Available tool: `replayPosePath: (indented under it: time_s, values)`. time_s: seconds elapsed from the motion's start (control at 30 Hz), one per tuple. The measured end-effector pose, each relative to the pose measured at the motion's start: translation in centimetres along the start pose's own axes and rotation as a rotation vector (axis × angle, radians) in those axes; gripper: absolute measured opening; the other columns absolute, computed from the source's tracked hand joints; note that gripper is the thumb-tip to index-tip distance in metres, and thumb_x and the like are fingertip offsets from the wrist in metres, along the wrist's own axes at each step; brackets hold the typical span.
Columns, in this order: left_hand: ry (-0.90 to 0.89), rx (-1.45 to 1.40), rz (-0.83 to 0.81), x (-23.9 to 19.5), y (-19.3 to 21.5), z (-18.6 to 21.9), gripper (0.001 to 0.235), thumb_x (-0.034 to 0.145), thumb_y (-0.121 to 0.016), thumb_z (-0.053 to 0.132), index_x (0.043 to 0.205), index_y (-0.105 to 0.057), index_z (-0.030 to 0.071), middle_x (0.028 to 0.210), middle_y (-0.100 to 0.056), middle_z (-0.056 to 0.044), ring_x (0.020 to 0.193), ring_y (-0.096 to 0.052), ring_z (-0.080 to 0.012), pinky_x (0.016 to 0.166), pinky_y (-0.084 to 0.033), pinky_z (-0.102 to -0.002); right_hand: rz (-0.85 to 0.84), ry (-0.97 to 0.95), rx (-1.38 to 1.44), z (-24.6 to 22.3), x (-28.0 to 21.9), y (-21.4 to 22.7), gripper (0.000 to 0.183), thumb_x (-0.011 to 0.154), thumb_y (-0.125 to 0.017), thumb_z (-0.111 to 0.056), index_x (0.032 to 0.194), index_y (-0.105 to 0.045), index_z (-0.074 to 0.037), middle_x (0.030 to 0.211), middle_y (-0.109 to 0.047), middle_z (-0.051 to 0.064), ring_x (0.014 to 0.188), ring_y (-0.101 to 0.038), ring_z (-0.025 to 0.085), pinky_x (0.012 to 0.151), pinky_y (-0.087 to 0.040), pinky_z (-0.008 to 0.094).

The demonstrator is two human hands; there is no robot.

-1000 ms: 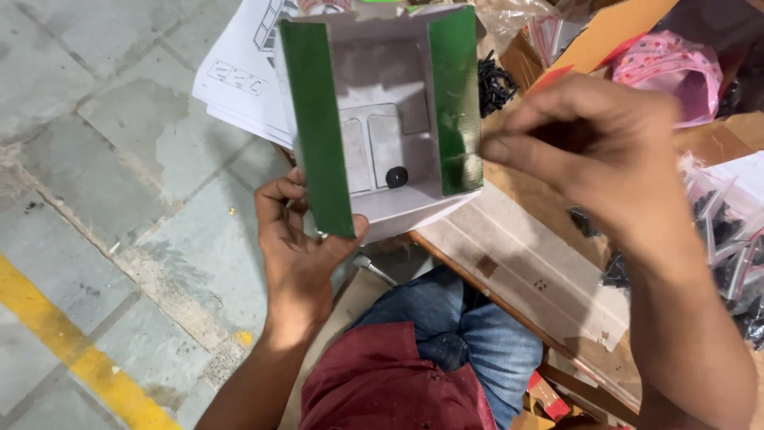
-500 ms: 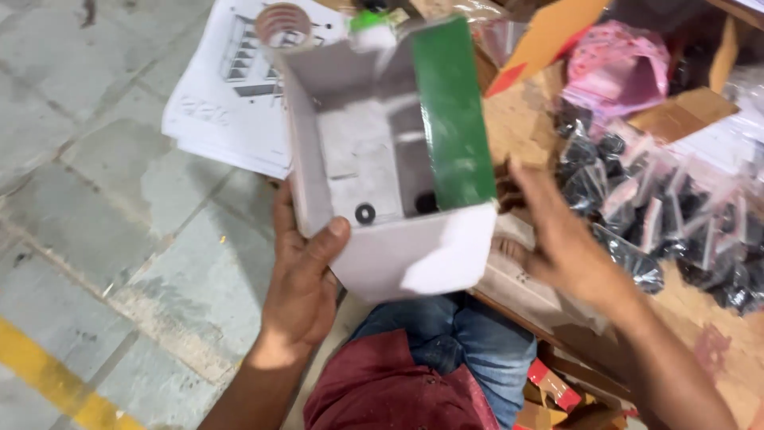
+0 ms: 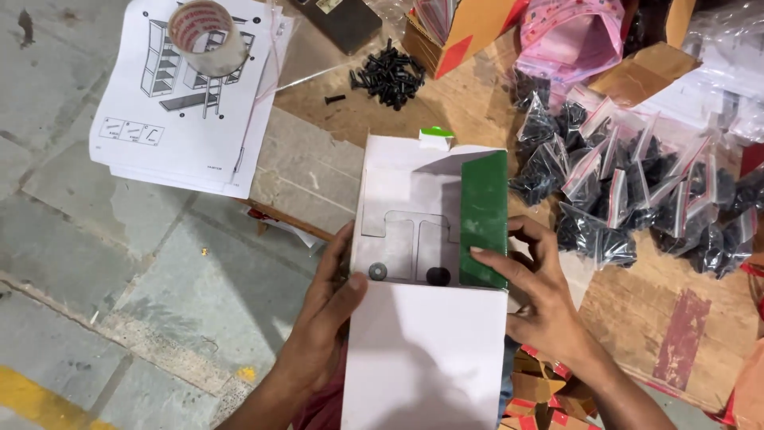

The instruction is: The person counts black screws and plastic brackets on a workbench, opens a green product box, and places hardware into small clear plastic bags. They press the bags closed and set the filled bags with the others on the bench.

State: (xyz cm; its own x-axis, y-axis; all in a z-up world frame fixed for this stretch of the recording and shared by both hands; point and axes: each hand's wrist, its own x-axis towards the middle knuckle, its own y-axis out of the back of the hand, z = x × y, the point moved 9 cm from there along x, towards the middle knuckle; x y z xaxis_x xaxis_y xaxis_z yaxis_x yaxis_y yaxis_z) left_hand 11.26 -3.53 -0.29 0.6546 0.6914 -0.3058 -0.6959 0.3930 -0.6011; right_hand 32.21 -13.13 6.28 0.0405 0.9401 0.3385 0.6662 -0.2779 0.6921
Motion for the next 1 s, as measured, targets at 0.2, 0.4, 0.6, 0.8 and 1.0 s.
replayPosePath:
  time_s: [0.2, 0.4, 0.6, 0.8, 1.0]
  values:
    - [-0.021, 0.04, 0.033, -0.1, 0.3, 0.4, 0.091, 0.088, -0.061, 0.042, 0.163, -0.019, 0.011, 0.159, -0.039, -0.022, 0.142, -0.044, -0.0337, 0.114, -0.039, -0.049, 0.077, 0.028, 0.151, 1.4, 0.0, -1.6, 0.062, 0.065, -0.092, -0.009, 0.123, -0.071, -0.013, 0.146, -0.034, 0.016, 0.139, -0.046, 0.034, 0.104, -0.053, 0.042]
    - [-0.103, 0.091, -0.007, -1.0, 0.6, 1.5, 0.114, 0.076, -0.069, 0.06, 0.166, -0.014, 0.016, 0.16, -0.039, -0.026, 0.145, -0.043, -0.0413, 0.116, -0.033, -0.052, 0.095, 0.054, 0.386, -0.2, 0.1, -1.0, 0.048, 0.071, -0.09, -0.007, 0.117, -0.076, -0.01, 0.15, -0.035, 0.015, 0.141, -0.049, 0.035, 0.114, -0.054, 0.048]
    - [-0.411, 0.251, 0.108, 4.6, 6.7, -2.9, 0.076, 0.087, -0.067, 0.044, 0.149, -0.041, 0.011, 0.165, -0.026, -0.026, 0.151, -0.036, -0.0385, 0.12, -0.033, -0.05, 0.1, 0.036, 0.63, 0.8, -0.1, -1.8, 0.047, 0.076, -0.089, -0.007, 0.12, -0.073, -0.006, 0.153, -0.032, 0.014, 0.145, -0.044, 0.037, 0.109, -0.054, 0.047]
    - [-0.732, 0.672, -0.013, -1.8, -0.4, 3.9, 0.024, 0.099, -0.055, 0.017, 0.12, -0.062, 0.007, 0.158, -0.033, -0.021, 0.149, -0.041, -0.0351, 0.117, -0.038, -0.045, 0.145, -0.003, 0.459, -0.5, 0.0, -1.0, 0.034, 0.085, -0.079, 0.004, 0.118, -0.075, -0.001, 0.15, -0.044, 0.014, 0.143, -0.049, 0.032, 0.113, -0.048, 0.043]
    - [-0.442, 0.186, 0.18, 0.1, 2.0, 0.7, 0.054, 0.106, -0.05, 0.027, 0.154, -0.039, 0.005, 0.151, -0.046, -0.02, 0.137, -0.05, -0.0322, 0.116, -0.043, -0.047, 0.315, -0.213, 0.737, 2.2, 0.5, -2.5, 0.038, 0.1, -0.07, 0.002, 0.133, -0.052, 0.001, 0.139, -0.05, 0.014, 0.127, -0.056, 0.023, 0.104, -0.051, 0.034]
